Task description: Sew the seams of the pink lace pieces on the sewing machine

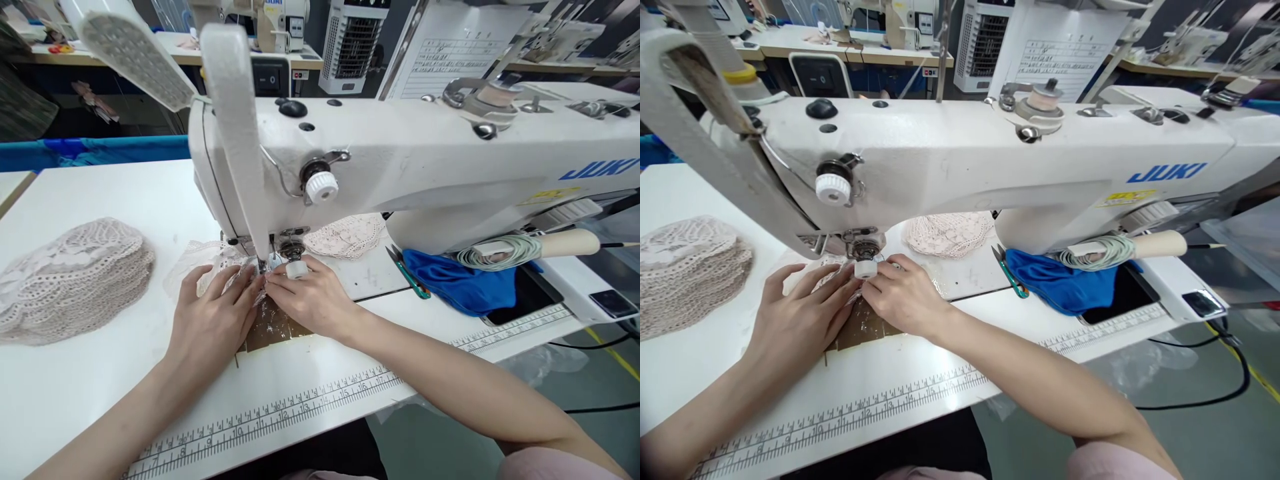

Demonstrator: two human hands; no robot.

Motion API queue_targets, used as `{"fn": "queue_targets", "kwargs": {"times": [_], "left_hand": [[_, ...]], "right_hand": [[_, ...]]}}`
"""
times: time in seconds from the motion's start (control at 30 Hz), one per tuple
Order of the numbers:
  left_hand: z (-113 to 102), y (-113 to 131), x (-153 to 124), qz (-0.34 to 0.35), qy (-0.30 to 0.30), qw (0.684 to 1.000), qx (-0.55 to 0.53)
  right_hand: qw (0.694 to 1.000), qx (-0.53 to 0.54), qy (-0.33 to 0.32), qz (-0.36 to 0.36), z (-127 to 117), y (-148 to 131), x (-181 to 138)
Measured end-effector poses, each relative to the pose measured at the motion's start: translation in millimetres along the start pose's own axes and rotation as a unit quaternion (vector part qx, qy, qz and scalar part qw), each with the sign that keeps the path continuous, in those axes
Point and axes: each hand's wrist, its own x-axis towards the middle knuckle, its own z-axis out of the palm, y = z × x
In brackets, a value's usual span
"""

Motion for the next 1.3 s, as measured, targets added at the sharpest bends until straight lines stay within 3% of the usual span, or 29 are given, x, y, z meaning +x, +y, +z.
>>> {"fn": "queue_targets", "kwargs": {"times": [0.27,0.9,1.13,1.3], "left_hand": [[-12.9,8.1,-7.9,0.020,0.027,0.999,-0.018],[-5.9,1.0,-4.4,0.003,0.025,0.999,-0.040],[-9.9,0.7,-8.9,0.022,0.040,0.998,-0.031],[-17.1,4.7,-10.0,0.032,0.015,0.999,-0.022]], "right_hand": [[0.999,0.018,0.045,-0.001,-4.7,-2.4,-2.1],[1.000,0.002,-0.001,0.016,-3.5,-1.5,-2.1],[0.997,0.042,-0.013,0.064,-3.1,1.0,-1.2],[0.998,0.045,-0.008,0.032,-3.7,2.8,-4.2]]}}
